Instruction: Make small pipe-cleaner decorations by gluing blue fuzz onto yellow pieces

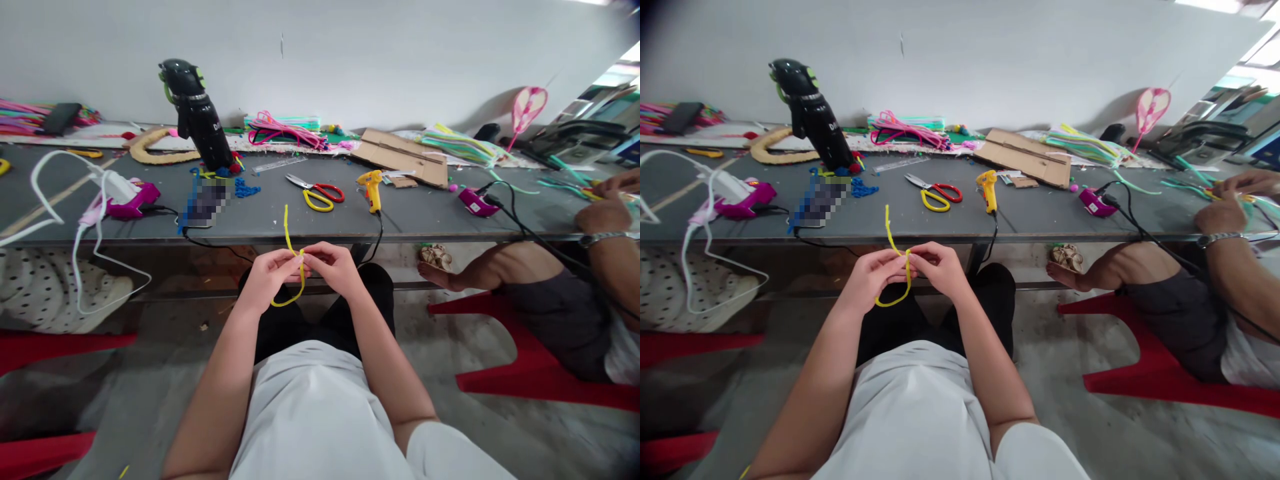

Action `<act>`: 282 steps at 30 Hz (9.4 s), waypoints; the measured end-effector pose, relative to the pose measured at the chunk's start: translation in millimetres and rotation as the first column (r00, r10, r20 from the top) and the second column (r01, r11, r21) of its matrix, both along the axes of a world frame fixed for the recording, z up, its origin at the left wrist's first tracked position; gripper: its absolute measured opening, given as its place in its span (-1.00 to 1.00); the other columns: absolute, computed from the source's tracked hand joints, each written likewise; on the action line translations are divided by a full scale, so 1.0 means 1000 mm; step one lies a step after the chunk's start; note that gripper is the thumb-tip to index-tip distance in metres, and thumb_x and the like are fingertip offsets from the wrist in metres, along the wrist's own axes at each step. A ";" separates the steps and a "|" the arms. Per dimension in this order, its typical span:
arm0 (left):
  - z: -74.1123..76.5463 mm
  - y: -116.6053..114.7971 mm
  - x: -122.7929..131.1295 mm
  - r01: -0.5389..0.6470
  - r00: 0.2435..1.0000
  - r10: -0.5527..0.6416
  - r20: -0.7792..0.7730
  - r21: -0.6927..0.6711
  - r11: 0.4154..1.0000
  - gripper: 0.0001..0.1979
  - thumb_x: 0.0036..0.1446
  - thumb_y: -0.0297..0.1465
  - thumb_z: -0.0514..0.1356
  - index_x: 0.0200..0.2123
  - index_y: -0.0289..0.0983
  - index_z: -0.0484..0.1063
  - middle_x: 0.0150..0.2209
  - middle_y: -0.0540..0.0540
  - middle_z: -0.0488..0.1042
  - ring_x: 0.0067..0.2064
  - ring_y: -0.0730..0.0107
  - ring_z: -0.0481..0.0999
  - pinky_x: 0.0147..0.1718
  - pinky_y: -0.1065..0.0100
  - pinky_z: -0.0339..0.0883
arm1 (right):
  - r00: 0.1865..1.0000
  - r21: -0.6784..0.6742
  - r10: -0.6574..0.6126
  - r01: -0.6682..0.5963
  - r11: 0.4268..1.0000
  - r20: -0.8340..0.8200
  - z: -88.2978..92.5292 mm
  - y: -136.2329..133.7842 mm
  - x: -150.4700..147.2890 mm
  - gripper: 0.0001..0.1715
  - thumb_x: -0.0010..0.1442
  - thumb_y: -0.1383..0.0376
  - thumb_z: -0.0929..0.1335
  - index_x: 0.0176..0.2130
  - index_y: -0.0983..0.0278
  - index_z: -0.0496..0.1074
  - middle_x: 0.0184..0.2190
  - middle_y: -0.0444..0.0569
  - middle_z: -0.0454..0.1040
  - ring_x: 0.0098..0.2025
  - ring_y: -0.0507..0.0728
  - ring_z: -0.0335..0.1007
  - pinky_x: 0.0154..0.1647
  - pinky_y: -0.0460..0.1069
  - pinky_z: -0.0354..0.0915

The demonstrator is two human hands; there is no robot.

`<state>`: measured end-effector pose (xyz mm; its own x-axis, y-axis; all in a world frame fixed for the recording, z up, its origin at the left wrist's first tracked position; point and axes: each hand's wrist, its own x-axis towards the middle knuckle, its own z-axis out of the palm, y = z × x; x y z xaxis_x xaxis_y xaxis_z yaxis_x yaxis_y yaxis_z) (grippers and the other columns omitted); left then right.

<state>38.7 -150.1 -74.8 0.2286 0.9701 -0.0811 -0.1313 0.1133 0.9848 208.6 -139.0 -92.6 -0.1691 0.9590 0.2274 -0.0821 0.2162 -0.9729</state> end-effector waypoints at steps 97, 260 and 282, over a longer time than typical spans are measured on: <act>0.002 -0.012 0.001 -0.155 0.963 0.211 -0.169 0.292 0.944 -0.79 0.12 -0.25 0.33 -0.27 -0.29 0.60 -0.37 -0.08 0.61 -0.39 0.35 0.58 -0.31 0.35 0.52 | 0.973 -0.158 0.071 -0.107 0.982 -0.221 0.017 -0.012 -0.013 -0.69 0.22 0.10 0.40 -0.34 0.30 0.39 -0.51 -0.17 0.37 -0.53 -0.05 0.25 -0.48 -0.11 0.19; -0.023 0.000 0.018 -0.584 0.791 0.525 0.315 0.133 0.801 -0.75 -0.04 -0.40 0.42 -0.26 -0.26 0.49 -0.45 0.05 0.50 -0.40 0.52 0.50 -0.28 0.46 0.36 | 0.985 -0.094 -0.151 0.142 0.985 -0.088 -0.009 -0.019 -0.053 -0.64 0.18 0.02 0.40 -0.29 0.27 0.45 -0.46 -0.11 0.42 -0.51 -0.02 0.25 -0.51 -0.10 0.22; 0.016 -0.001 -0.042 0.351 0.643 0.283 -0.712 0.602 0.717 -0.86 0.26 -0.32 0.21 -0.26 -0.20 0.56 -0.22 -0.08 0.60 -0.12 0.22 0.50 -0.09 0.21 0.26 | 0.962 0.093 0.009 -0.035 0.995 0.273 0.005 -0.018 -0.015 -0.76 0.26 0.18 0.35 -0.31 0.31 0.47 -0.44 -0.10 0.42 -0.42 0.01 0.24 -0.41 -0.09 0.18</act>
